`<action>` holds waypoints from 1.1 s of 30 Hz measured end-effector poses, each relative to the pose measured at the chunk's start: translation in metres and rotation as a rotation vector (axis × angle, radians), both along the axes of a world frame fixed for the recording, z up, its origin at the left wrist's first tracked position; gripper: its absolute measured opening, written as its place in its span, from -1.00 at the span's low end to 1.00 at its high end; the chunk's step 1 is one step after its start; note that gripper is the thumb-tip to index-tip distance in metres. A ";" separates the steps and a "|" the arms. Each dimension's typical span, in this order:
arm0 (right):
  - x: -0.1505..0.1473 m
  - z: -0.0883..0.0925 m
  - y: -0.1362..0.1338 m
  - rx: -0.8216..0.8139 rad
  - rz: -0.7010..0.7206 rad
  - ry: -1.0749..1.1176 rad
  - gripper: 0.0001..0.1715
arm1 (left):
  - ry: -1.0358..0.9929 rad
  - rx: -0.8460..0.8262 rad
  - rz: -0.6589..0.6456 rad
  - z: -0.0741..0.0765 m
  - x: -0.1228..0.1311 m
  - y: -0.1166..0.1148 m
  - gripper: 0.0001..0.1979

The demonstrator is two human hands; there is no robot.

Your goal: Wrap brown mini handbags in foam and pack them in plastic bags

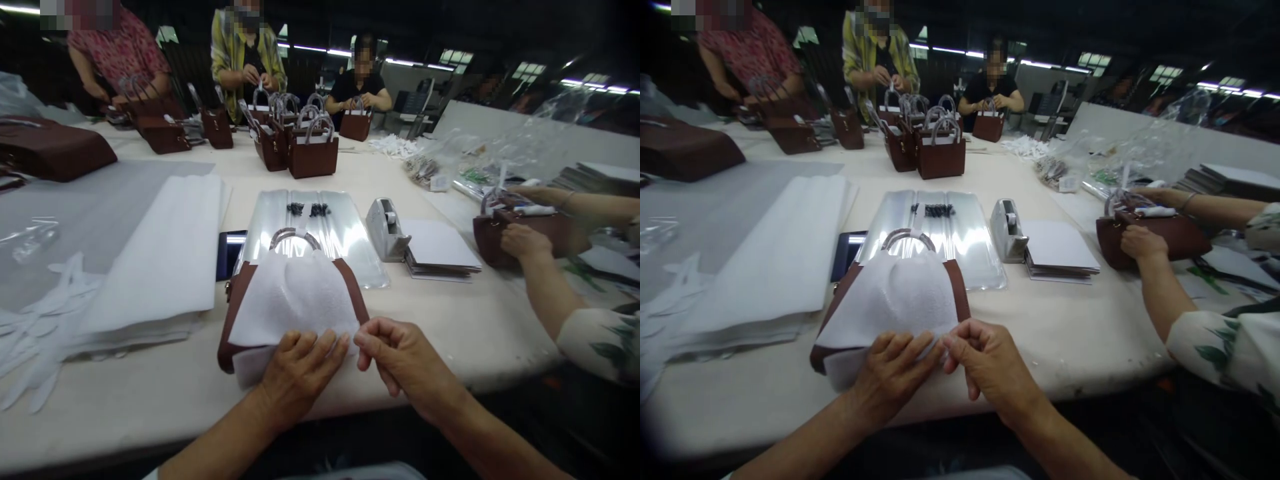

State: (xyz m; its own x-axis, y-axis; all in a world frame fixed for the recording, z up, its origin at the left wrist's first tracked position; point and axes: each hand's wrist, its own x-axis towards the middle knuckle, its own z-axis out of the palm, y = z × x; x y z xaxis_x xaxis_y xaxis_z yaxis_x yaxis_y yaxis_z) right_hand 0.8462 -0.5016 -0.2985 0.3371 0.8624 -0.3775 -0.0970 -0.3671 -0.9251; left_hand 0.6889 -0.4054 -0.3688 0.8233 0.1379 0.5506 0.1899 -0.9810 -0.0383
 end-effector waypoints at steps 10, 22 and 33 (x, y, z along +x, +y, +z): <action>-0.024 -0.037 -0.006 -0.054 -0.202 0.021 -0.65 | -0.074 -0.004 -0.068 -0.002 0.000 0.003 -0.79; -0.033 -0.040 -0.005 -0.052 -0.287 0.085 -0.63 | 0.032 0.045 -0.052 0.003 0.002 0.003 -0.89; -0.055 -0.064 -0.026 0.021 -0.427 0.142 -0.54 | 0.034 0.018 -0.052 0.007 0.006 0.002 -0.91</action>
